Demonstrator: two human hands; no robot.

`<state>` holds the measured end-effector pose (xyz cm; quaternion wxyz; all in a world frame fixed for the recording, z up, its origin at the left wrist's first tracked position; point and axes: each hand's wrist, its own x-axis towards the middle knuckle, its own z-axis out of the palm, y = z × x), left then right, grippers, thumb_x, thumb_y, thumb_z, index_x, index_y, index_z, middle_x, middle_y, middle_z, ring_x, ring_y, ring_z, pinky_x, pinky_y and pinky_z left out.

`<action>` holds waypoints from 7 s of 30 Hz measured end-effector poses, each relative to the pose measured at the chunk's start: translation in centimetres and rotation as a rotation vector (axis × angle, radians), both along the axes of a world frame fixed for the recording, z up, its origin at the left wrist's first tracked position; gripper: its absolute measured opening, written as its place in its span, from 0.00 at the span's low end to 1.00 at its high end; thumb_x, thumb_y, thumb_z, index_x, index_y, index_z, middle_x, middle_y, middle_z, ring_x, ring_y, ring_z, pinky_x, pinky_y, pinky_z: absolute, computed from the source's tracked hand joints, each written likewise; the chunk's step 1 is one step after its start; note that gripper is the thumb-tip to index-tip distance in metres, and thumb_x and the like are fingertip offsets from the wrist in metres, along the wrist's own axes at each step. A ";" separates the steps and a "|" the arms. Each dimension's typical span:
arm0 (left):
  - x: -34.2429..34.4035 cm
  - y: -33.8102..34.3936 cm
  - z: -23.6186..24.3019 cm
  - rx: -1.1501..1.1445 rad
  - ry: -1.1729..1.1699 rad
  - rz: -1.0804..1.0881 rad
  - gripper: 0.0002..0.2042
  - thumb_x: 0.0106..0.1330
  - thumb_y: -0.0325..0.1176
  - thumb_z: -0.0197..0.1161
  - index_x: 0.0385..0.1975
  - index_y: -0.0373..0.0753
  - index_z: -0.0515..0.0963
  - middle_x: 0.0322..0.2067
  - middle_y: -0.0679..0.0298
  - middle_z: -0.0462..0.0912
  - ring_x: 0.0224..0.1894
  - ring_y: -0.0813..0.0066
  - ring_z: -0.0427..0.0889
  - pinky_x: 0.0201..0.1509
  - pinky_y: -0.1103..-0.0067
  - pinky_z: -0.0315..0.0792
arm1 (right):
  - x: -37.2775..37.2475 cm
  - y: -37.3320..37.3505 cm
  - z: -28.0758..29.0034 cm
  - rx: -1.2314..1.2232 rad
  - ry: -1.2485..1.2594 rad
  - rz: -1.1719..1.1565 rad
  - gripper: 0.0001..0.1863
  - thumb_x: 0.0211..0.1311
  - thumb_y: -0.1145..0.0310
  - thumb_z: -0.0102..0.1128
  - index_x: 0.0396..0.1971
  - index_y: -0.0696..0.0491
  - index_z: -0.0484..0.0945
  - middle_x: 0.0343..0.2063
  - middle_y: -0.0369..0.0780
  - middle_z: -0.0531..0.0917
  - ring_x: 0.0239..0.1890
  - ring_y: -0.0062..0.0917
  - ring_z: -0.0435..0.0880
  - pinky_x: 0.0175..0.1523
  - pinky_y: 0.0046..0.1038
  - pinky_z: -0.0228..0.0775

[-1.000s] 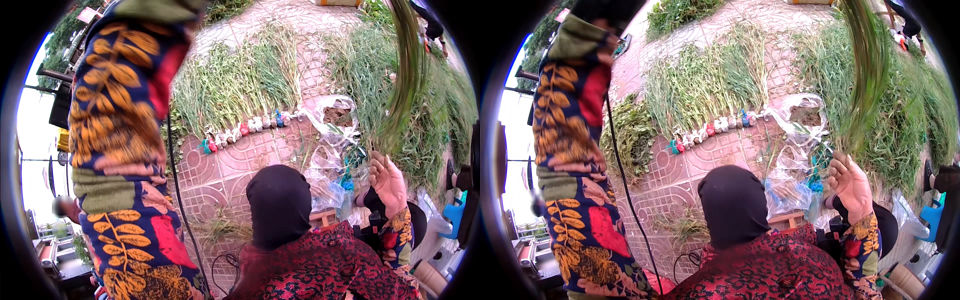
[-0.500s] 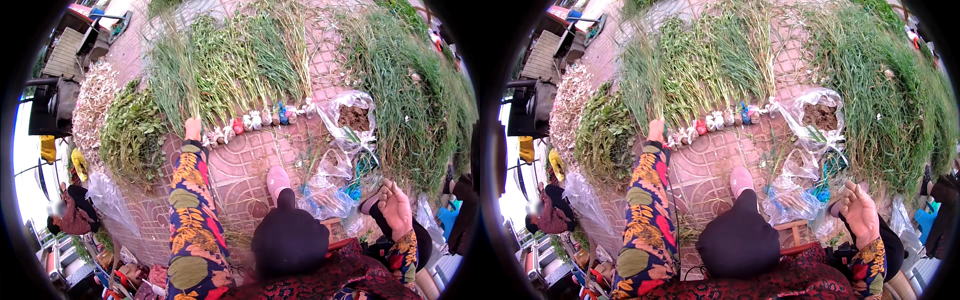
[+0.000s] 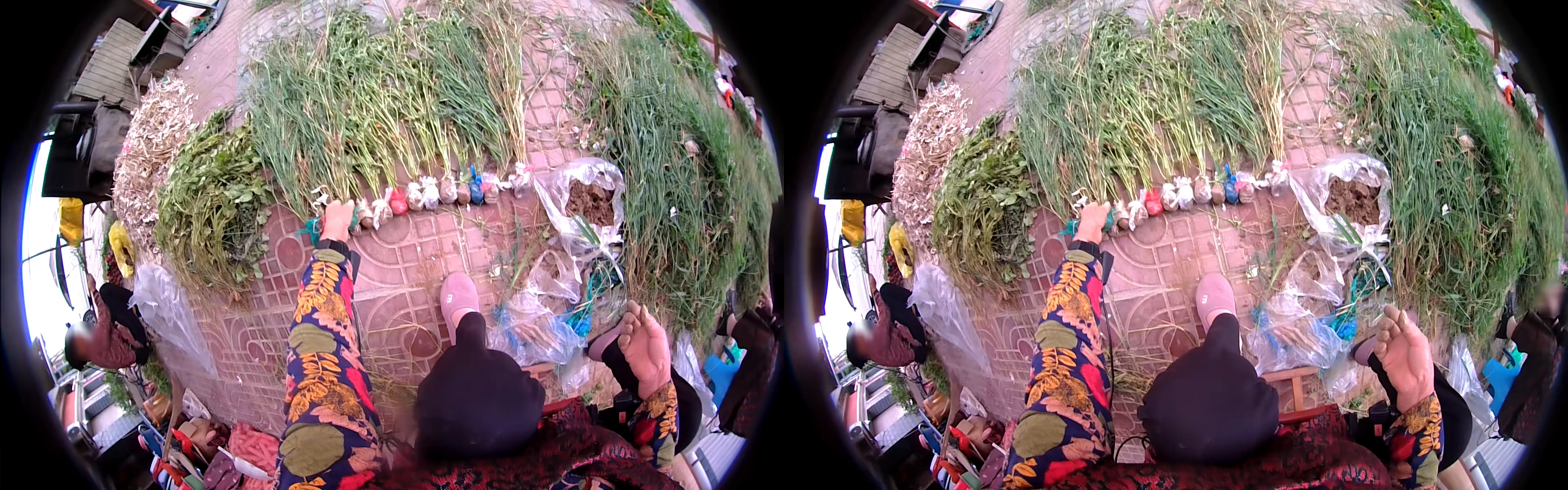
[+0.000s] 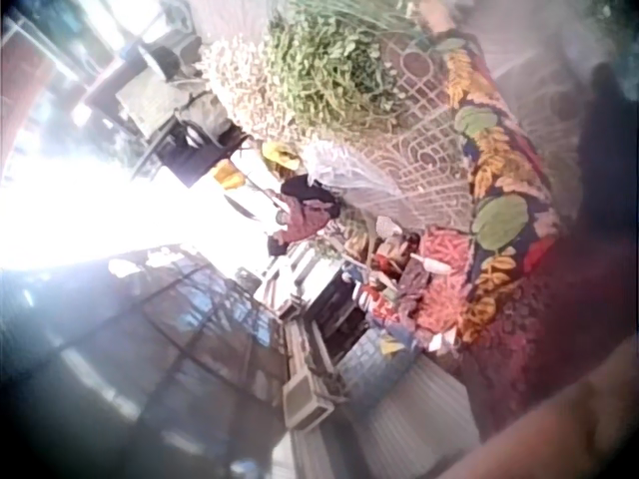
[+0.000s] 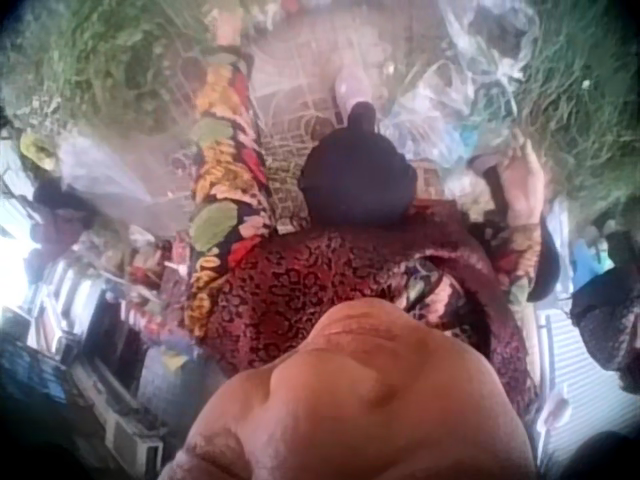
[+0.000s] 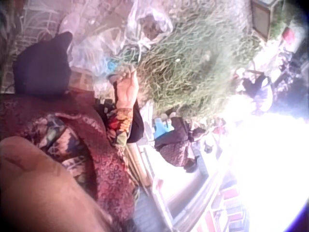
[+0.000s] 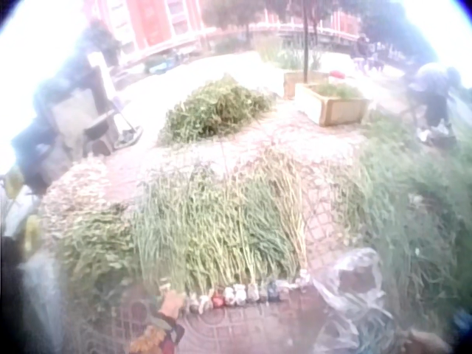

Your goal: The person gathers small bunches of green herbs and ties them together using rubber bands. They repeatedly pick up a bunch, wrap a rubber band around the stems, and place the finished bundle on the ground. The person also handles a plastic bag containing additional rubber bands.

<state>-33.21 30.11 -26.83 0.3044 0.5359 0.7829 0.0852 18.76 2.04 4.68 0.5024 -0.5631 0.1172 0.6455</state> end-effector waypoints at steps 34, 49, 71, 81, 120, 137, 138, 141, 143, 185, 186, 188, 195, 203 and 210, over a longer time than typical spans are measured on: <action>3.1 -5.6 3.2 0.318 -0.096 0.202 0.19 0.52 0.37 0.65 0.35 0.27 0.74 0.29 0.55 0.79 0.33 0.64 0.77 0.42 0.74 0.70 | -0.5 -1.4 -0.6 0.007 0.005 0.042 0.18 0.59 0.62 0.53 0.45 0.56 0.67 0.29 0.33 0.72 0.29 0.18 0.70 0.33 0.20 0.65; 8.4 -10.7 31.1 -0.073 -1.579 0.338 0.07 0.66 0.34 0.48 0.31 0.38 0.68 0.19 0.71 0.62 0.21 0.79 0.58 0.25 0.82 0.57 | 2.5 -8.4 -1.0 0.284 -0.018 -0.095 0.10 0.59 0.67 0.52 0.37 0.56 0.73 0.28 0.34 0.76 0.28 0.19 0.74 0.33 0.22 0.69; 37.5 -21.0 40.6 -0.565 -1.401 0.004 0.08 0.65 0.30 0.50 0.37 0.33 0.69 0.25 0.62 0.73 0.21 0.77 0.70 0.27 0.82 0.68 | 13.5 -3.5 -19.2 -0.396 -1.361 0.393 0.19 0.45 0.59 0.63 0.37 0.50 0.75 0.38 0.44 0.77 0.44 0.37 0.74 0.48 0.34 0.66; 39.3 -20.6 40.2 -0.598 -1.364 -0.012 0.07 0.64 0.29 0.50 0.36 0.32 0.70 0.24 0.62 0.73 0.22 0.77 0.70 0.27 0.83 0.67 | 13.7 -0.8 -19.1 -0.611 -1.526 0.714 0.16 0.44 0.59 0.62 0.33 0.50 0.76 0.39 0.41 0.76 0.47 0.34 0.70 0.51 0.37 0.59; 54.9 -15.6 18.1 -0.995 -1.204 -0.010 0.06 0.64 0.33 0.53 0.29 0.38 0.69 0.20 0.67 0.70 0.17 0.79 0.66 0.24 0.77 0.67 | 17.6 2.7 -17.2 -0.505 -1.485 0.799 0.33 0.38 0.50 0.68 0.42 0.57 0.69 0.41 0.43 0.75 0.47 0.35 0.72 0.50 0.38 0.63; 46.8 0.0 62.0 -0.539 -1.802 -0.776 0.07 0.69 0.26 0.37 0.32 0.31 0.62 0.18 0.70 0.56 0.17 0.83 0.55 0.22 0.86 0.54 | 23.0 -0.9 -20.0 -0.431 -1.221 0.458 0.15 0.51 0.61 0.57 0.31 0.57 0.75 0.36 0.50 0.78 0.42 0.41 0.77 0.44 0.37 0.69; 45.0 -0.1 63.3 -0.483 -1.781 -0.769 0.09 0.70 0.29 0.36 0.29 0.34 0.61 0.18 0.69 0.56 0.17 0.83 0.53 0.22 0.86 0.53 | 22.1 -0.6 -19.2 -0.465 -1.216 0.497 0.17 0.50 0.59 0.58 0.33 0.58 0.74 0.37 0.49 0.78 0.43 0.40 0.76 0.46 0.37 0.68; 42.1 -2.2 60.7 -0.463 -1.912 -0.694 0.09 0.69 0.29 0.38 0.30 0.32 0.63 0.18 0.70 0.55 0.17 0.83 0.51 0.22 0.84 0.51 | 19.9 -0.3 -17.4 -0.612 -1.485 0.498 0.22 0.49 0.57 0.60 0.39 0.58 0.71 0.37 0.48 0.78 0.44 0.39 0.77 0.49 0.39 0.66; 41.2 -4.3 55.7 -0.412 -1.986 -0.515 0.08 0.68 0.30 0.41 0.28 0.36 0.64 0.16 0.71 0.55 0.16 0.82 0.51 0.22 0.83 0.51 | 19.4 -0.8 -14.9 -0.481 -1.525 0.397 0.23 0.49 0.58 0.60 0.39 0.59 0.69 0.36 0.49 0.78 0.42 0.41 0.77 0.47 0.38 0.67; 32.5 -25.4 31.8 -0.323 -1.984 -0.224 0.07 0.65 0.31 0.50 0.38 0.35 0.71 0.34 0.61 0.75 0.41 0.69 0.73 0.50 0.75 0.67 | -5.5 -5.2 3.7 0.793 -0.438 0.669 0.14 0.63 0.62 0.48 0.41 0.56 0.73 0.20 0.28 0.70 0.19 0.10 0.66 0.23 0.17 0.60; 32.5 -25.4 32.3 -0.312 -1.977 -0.210 0.07 0.65 0.30 0.50 0.37 0.35 0.72 0.34 0.60 0.76 0.41 0.68 0.73 0.50 0.75 0.67 | -5.5 -5.3 4.3 0.779 -0.504 0.663 0.14 0.63 0.62 0.49 0.40 0.57 0.73 0.22 0.29 0.71 0.21 0.11 0.67 0.25 0.17 0.61; 32.4 -25.3 33.5 -0.290 -1.964 -0.183 0.07 0.65 0.30 0.49 0.35 0.34 0.72 0.35 0.58 0.76 0.42 0.67 0.74 0.50 0.74 0.67 | -5.4 -5.7 5.8 0.748 -0.637 0.649 0.14 0.63 0.62 0.49 0.40 0.58 0.73 0.24 0.30 0.74 0.24 0.12 0.71 0.28 0.18 0.63; 31.8 -23.6 35.1 -0.180 -1.966 -0.178 0.08 0.66 0.30 0.46 0.33 0.33 0.72 0.32 0.56 0.77 0.40 0.62 0.76 0.49 0.68 0.69 | -5.3 -5.5 6.9 0.795 -1.125 0.256 0.10 0.57 0.70 0.56 0.37 0.60 0.75 0.27 0.35 0.78 0.30 0.13 0.73 0.37 0.19 0.68; 33.1 -24.6 33.6 -0.266 -2.080 -0.024 0.05 0.65 0.27 0.48 0.36 0.34 0.69 0.31 0.60 0.74 0.38 0.67 0.73 0.49 0.73 0.69 | -7.3 -4.7 4.9 0.723 -1.211 0.247 0.07 0.53 0.75 0.59 0.32 0.59 0.76 0.24 0.34 0.79 0.26 0.13 0.74 0.33 0.18 0.69; 32.9 -25.0 32.5 -0.267 -2.102 0.079 0.05 0.65 0.27 0.48 0.37 0.34 0.68 0.32 0.61 0.73 0.38 0.68 0.73 0.49 0.73 0.68 | -7.4 -4.6 4.9 0.632 -1.420 0.398 0.05 0.53 0.72 0.57 0.26 0.59 0.75 0.19 0.40 0.78 0.23 0.19 0.75 0.29 0.25 0.68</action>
